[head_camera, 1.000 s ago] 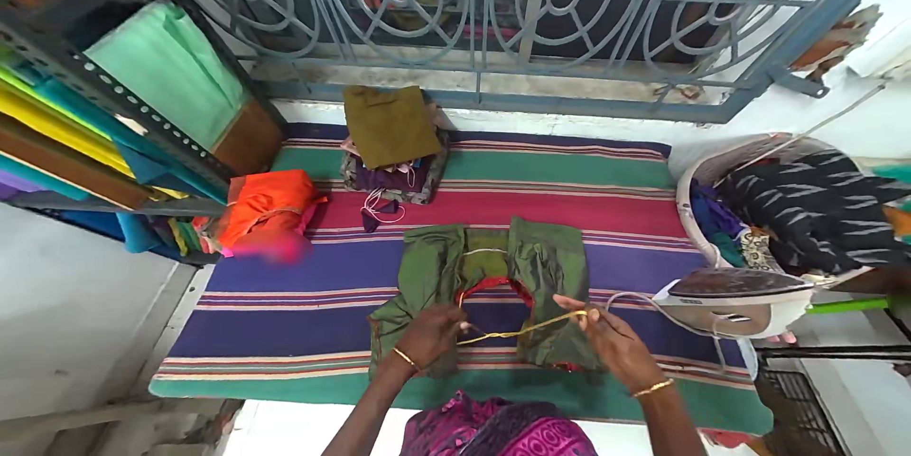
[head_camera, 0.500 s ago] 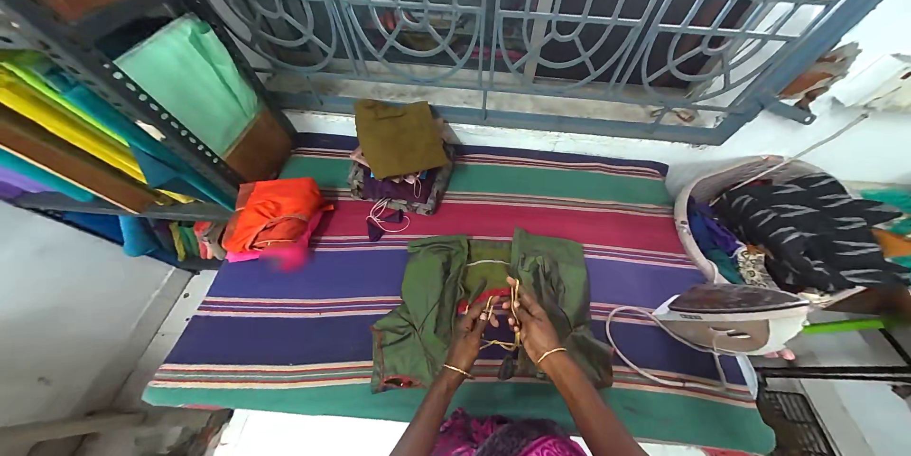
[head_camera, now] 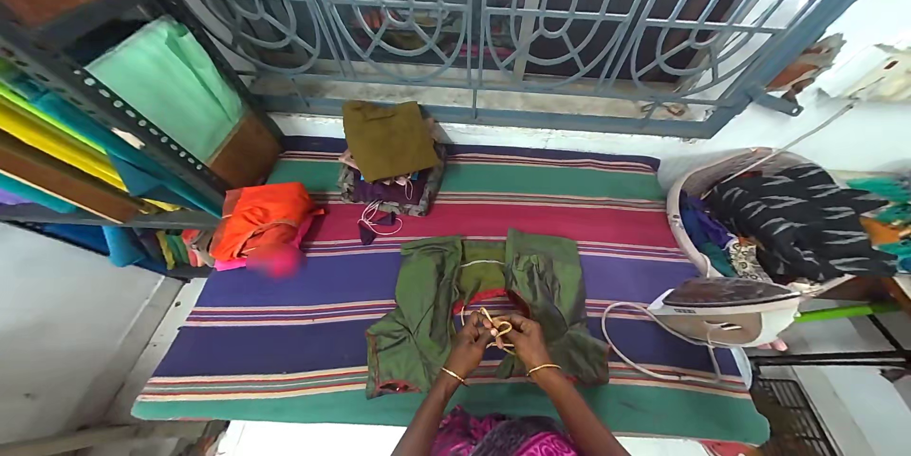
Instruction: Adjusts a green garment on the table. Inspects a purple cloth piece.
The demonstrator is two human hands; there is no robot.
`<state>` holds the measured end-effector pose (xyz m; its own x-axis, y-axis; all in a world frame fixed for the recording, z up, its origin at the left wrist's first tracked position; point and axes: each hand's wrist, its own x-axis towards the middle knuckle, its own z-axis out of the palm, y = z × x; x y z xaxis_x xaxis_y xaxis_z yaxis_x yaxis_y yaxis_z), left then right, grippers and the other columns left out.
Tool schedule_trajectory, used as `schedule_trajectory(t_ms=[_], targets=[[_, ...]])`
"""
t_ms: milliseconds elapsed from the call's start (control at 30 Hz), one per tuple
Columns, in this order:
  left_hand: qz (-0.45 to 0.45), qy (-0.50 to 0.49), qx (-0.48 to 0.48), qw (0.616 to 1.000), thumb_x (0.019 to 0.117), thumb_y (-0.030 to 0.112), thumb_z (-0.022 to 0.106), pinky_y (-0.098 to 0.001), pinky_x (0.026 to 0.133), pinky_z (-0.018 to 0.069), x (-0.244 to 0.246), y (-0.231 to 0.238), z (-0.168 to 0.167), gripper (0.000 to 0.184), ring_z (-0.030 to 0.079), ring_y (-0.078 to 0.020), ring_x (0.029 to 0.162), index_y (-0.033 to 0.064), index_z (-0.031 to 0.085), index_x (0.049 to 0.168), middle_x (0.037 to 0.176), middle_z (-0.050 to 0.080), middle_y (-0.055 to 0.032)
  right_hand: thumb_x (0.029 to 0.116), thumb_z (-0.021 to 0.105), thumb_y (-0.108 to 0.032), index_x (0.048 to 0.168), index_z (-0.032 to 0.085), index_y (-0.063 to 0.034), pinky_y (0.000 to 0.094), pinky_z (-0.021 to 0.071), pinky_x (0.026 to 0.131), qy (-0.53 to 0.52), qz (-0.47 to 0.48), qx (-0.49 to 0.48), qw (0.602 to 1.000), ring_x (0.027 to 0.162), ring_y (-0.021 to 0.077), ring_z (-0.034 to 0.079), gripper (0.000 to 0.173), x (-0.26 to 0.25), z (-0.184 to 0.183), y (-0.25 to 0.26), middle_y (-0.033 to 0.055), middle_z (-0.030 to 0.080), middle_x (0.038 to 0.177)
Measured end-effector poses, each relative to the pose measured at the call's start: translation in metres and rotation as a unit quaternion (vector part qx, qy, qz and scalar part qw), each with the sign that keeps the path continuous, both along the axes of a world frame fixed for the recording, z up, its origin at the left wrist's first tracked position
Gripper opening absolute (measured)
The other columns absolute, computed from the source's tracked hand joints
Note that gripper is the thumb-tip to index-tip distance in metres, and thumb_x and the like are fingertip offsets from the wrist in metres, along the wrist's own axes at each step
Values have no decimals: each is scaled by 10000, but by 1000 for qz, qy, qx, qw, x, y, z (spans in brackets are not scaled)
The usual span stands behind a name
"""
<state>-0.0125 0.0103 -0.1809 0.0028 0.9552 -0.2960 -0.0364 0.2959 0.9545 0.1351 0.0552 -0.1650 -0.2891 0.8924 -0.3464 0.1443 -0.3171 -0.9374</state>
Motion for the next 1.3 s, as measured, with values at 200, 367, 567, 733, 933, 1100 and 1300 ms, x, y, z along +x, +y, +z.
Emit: schedule_trajectory(t_ms=[200, 367, 567, 733, 933, 1100, 1300], targets=[[76, -16, -31, 996, 1007, 23, 556, -192, 612, 448, -1, 0, 5, 405, 521, -3, 602, -87, 375, 1352, 732, 614, 9, 996, 527, -33, 1165, 712, 34, 289, 507, 997, -47, 125, 93, 987, 1093, 130, 649, 259, 8, 1, -2, 146, 699, 1182], [33, 50, -44, 997, 1023, 106, 557, -273, 764, 506, -4, -2, 0, 511, 590, -77, 738, -92, 375, 1457, 859, 663, -77, 973, 634, -124, 1171, 741, 3, 289, 542, 944, -67, 99, 135, 984, 1020, 141, 683, 259, 7, 4, -7, 146, 723, 1132], [80, -36, 19, 996, 999, 28, 574, -193, 775, 510, 6, -5, -5, 262, 616, 1, 813, -57, 659, 1233, 1028, 723, -53, 1028, 568, -32, 1088, 669, 72, 232, 568, 757, 75, -80, -99, 989, 779, 77, 662, 156, -1, -2, -1, 72, 698, 910], [90, -49, 7, 995, 1078, 56, 350, -180, 733, 497, 6, -13, -4, 381, 596, 22, 754, -69, 702, 1003, 886, 714, -13, 1043, 523, -13, 1112, 630, 64, 230, 570, 769, 114, -66, -158, 979, 795, 79, 663, 149, 3, 1, 0, 55, 685, 934], [83, -19, -10, 996, 867, -21, 728, -234, 764, 539, 2, -11, -15, 109, 639, -31, 763, -22, 677, 963, 824, 697, 8, 994, 614, -4, 1040, 690, 69, 228, 564, 781, 83, -56, -90, 991, 809, 84, 665, 116, 7, 0, 4, 71, 713, 926], [19, 53, -96, 994, 1000, 95, 619, -293, 781, 515, -2, -3, -8, 313, 629, -107, 853, -41, 574, 1277, 1054, 696, -112, 935, 669, 2, 1017, 742, 43, 221, 569, 817, 33, 47, 17, 998, 836, 49, 685, 117, 13, 4, 0, 56, 746, 935], [-76, -70, -128, 986, 1054, 80, 473, -187, 657, 472, -7, 1, 0, 177, 537, -7, 669, 3, 633, 1061, 801, 594, 57, 926, 671, 15, 1005, 753, 39, 221, 562, 840, -2, 31, 55, 998, 865, 46, 691, 116, 19, 3, 3, 72, 757, 947]])
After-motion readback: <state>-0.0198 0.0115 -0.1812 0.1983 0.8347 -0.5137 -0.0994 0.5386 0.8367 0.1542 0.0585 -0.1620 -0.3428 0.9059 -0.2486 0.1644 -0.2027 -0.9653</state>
